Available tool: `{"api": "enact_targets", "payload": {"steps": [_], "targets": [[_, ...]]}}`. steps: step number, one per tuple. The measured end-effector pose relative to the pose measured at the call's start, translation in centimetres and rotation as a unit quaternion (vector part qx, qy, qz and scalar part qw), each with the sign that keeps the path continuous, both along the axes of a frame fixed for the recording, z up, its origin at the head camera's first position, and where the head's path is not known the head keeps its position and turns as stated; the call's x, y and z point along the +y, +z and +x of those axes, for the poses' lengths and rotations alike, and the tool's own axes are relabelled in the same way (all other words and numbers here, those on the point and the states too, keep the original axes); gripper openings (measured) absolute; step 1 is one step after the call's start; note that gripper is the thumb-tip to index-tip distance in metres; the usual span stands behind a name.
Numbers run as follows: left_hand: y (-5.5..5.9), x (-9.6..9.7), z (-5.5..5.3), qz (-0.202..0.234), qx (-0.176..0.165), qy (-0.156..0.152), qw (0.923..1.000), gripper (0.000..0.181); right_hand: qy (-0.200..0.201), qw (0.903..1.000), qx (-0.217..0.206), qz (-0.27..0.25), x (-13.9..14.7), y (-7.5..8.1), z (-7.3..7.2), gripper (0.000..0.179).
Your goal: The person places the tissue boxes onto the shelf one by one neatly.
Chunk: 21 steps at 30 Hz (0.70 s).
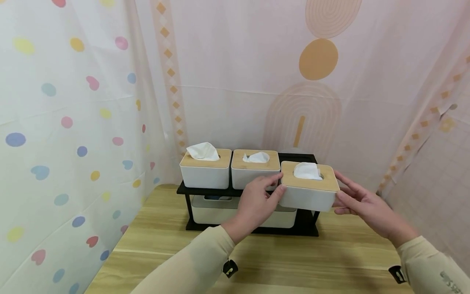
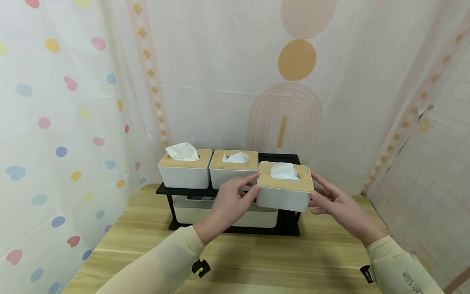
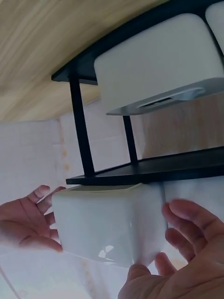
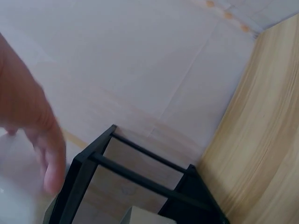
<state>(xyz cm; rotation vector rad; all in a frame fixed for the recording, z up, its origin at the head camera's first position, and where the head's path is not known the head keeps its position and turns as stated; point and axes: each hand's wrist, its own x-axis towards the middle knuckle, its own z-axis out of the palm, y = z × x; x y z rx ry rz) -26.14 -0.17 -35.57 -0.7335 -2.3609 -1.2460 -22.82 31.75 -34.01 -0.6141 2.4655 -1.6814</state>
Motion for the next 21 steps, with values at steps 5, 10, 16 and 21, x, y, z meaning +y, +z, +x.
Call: {"api": "enact_targets", "payload": {"steps": [5,10,16,21], "targets": [[-0.2,0.2,-0.2,-0.050,0.127,0.069,0.9882,0.029,-0.103,0.9905,0.051,0.075,-1.1,0.1,0.3,0.065],[-0.7,0.4,-0.7,-0.106,0.248,0.138,0.9530,0.021,-0.174,0.9695,0.128,0.116,-1.9,-0.3,0.5,0.057],[-1.2,0.4,-1.0,-0.145,0.304,0.176,0.9248,0.020,-0.283,0.9122,0.255,0.150,-2.9,-1.4,0.6,0.037],[-1.2,0.5,-1.0,-0.127,0.329,0.180,0.9183,0.016,-0.315,0.8816,0.329,0.124,-3.1,-2.0,0.4,0.027]]}}
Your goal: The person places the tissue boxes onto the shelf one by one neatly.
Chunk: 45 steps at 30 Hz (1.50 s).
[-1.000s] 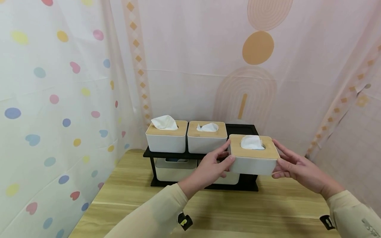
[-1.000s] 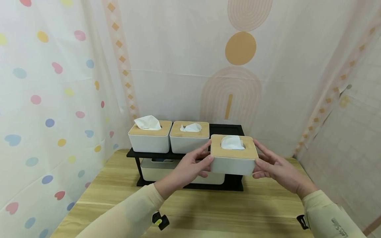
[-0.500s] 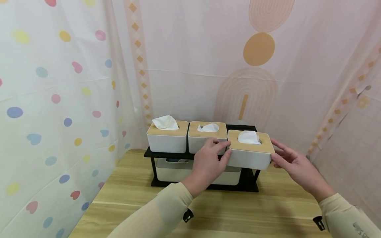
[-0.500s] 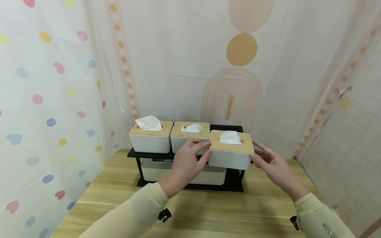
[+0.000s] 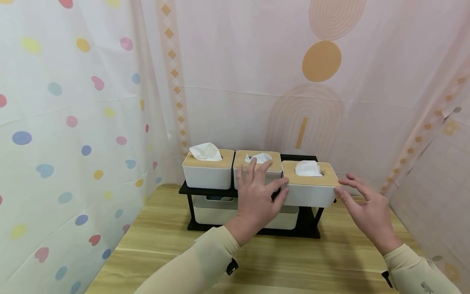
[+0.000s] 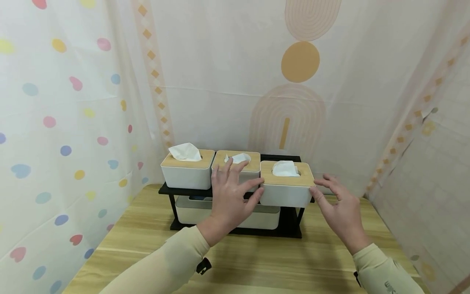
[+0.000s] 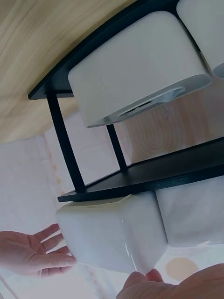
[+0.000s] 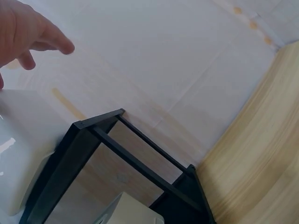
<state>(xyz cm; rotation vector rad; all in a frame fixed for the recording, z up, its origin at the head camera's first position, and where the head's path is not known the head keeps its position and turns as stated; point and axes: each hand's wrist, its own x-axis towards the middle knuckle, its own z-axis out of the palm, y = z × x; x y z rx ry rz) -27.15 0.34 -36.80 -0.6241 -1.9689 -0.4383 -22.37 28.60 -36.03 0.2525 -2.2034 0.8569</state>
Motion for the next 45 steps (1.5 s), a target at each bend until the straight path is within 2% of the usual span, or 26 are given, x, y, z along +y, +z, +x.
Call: {"api": "enact_targets", "payload": {"steps": [4,8,12,16,20,26,33,39,45], "targets": [[0.3,0.2,-0.3,0.011,0.010,0.012,0.9998,0.012,0.008,0.9997,0.023,-0.010,0.0,0.1,0.0,0.024],[0.4,0.4,-0.5,0.013,-0.001,0.030,0.9995,0.014,0.018,0.9995,0.023,-0.012,0.0,0.3,0.0,0.024],[0.6,0.4,-0.7,0.021,-0.012,0.023,0.9995,0.014,0.015,0.9997,0.021,0.005,-0.1,0.4,0.0,0.025],[0.8,0.4,-0.7,0.017,-0.022,0.021,0.9994,0.015,0.009,0.9993,-0.003,0.036,-0.2,0.4,0.2,0.032],[0.7,0.0,-0.7,-0.013,-0.036,0.032,0.9988,0.022,0.020,0.9974,-0.035,0.060,-0.3,0.4,0.3,0.039],[0.5,-0.3,-0.6,-0.051,-0.080,0.025,0.9952,0.041,0.029,0.9957,-0.051,0.072,-0.2,0.3,0.3,0.044],[0.7,-0.4,-0.2,-0.071,-0.128,0.005,0.9893,0.050,0.036,0.9969,-0.045,0.053,0.0,0.4,0.3,0.042],[1.0,-0.4,-0.3,-0.096,-0.179,0.012,0.9790,0.058,0.032,0.9942,-0.083,0.061,0.3,0.9,0.3,0.045],[1.1,-0.3,-0.3,-0.106,-0.202,0.014,0.9736,0.064,0.034,0.9910,-0.112,0.065,0.4,1.2,0.1,0.050]]}}
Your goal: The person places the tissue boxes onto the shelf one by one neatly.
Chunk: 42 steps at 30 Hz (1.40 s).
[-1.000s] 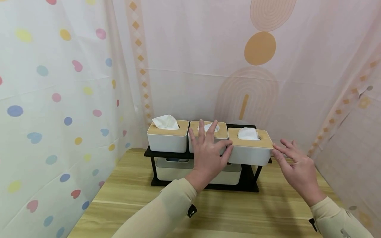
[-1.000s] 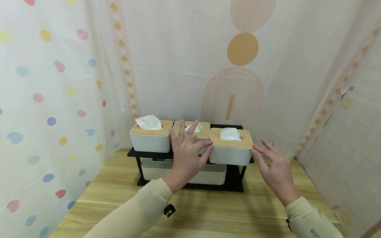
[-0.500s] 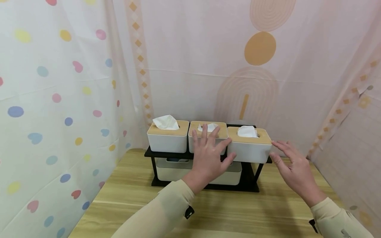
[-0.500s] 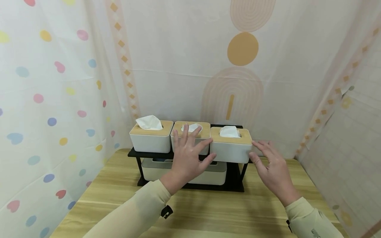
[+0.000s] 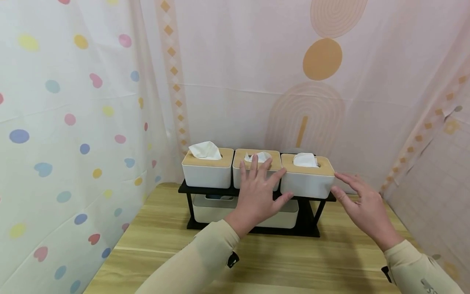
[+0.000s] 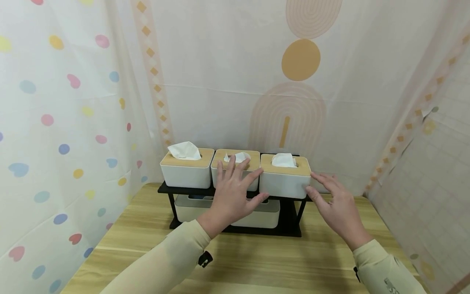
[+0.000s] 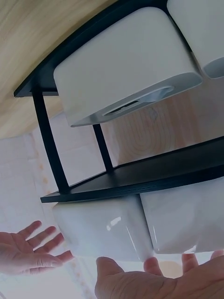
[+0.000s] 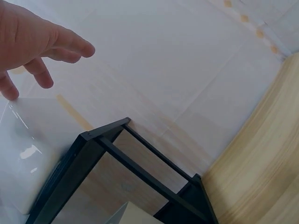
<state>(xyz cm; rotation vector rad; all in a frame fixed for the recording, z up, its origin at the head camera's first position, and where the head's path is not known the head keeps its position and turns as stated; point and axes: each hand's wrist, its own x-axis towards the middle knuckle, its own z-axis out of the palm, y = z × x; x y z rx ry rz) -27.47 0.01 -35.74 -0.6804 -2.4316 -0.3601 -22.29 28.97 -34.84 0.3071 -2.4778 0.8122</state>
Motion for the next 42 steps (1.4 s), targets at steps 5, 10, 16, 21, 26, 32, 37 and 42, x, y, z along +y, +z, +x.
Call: {"api": "enact_targets", "payload": {"steps": [5,10,16,21,26,32,37,42], "targets": [[0.2,0.0,-0.1,-0.013,-0.006,0.008,0.9999,0.067,0.000,0.9999,-0.011,0.006,0.2,0.0,-0.2,0.052],[0.4,0.1,-0.2,-0.032,-0.013,0.021,0.9992,0.068,0.000,0.9997,-0.008,0.022,0.3,0.0,-0.5,0.051],[0.6,0.2,-0.6,-0.054,-0.016,0.039,0.9976,0.070,-0.006,0.9987,-0.015,0.049,0.2,0.1,-0.7,0.053],[0.7,0.3,-0.8,-0.062,-0.025,0.044,0.9968,0.070,-0.006,0.9983,-0.019,0.055,0.3,0.0,-0.9,0.054],[0.9,0.3,-0.8,-0.067,-0.030,0.046,0.9962,0.071,-0.004,0.9975,-0.026,0.066,0.4,0.2,-1.0,0.055],[0.8,0.4,-0.9,-0.070,-0.035,0.051,0.9956,0.074,-0.006,0.9946,-0.036,0.097,0.3,0.5,-1.2,0.057],[0.6,0.4,-1.0,-0.064,-0.039,0.047,0.9961,0.074,-0.008,0.9943,-0.036,0.100,0.3,0.5,-1.2,0.058],[0.6,0.5,-1.0,-0.065,-0.041,0.046,0.9960,0.074,-0.007,0.9939,-0.040,0.103,0.4,0.4,-1.1,0.059]]}}
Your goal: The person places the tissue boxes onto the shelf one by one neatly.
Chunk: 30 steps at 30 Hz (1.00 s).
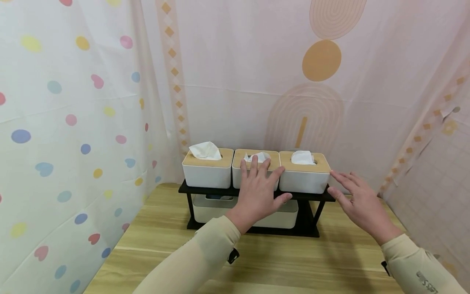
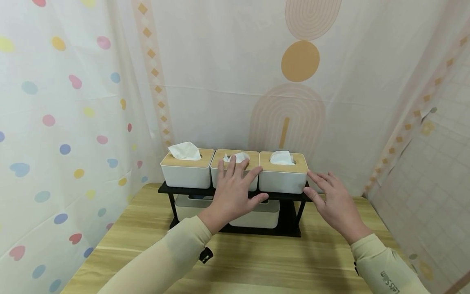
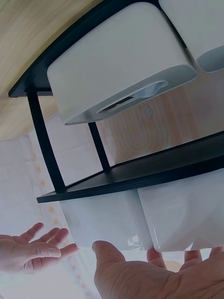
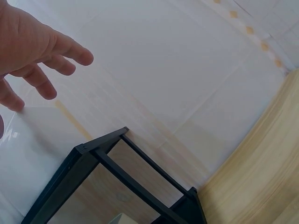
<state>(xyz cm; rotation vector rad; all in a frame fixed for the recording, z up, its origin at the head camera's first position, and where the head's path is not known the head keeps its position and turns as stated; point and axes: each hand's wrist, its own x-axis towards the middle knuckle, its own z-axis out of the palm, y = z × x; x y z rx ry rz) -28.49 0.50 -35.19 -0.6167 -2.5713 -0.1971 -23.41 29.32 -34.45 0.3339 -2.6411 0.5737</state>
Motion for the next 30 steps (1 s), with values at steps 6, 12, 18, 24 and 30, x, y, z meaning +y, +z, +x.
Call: {"api": "enact_targets", "payload": {"steps": [6,12,18,24,30], "targets": [[0.0,0.0,0.1,0.002,-0.008,0.000,1.0000,0.075,0.002,1.0000,0.003,0.003,0.0,-0.1,0.0,0.059],[0.1,0.0,0.2,-0.007,-0.008,0.004,0.9999,0.077,0.003,0.9999,0.013,0.005,0.0,-0.3,0.1,0.059],[0.0,0.0,0.1,-0.010,-0.003,0.004,0.9999,0.077,0.004,0.9998,0.017,0.006,0.0,-0.4,0.0,0.060],[0.0,-0.1,0.2,-0.004,-0.004,-0.004,1.0000,0.075,0.004,0.9998,0.016,0.009,0.2,-0.4,0.1,0.065],[-1.5,-2.7,1.1,-0.029,0.050,-0.048,0.9972,0.070,0.006,0.9997,0.019,0.016,0.5,-1.4,0.3,0.072]]}}
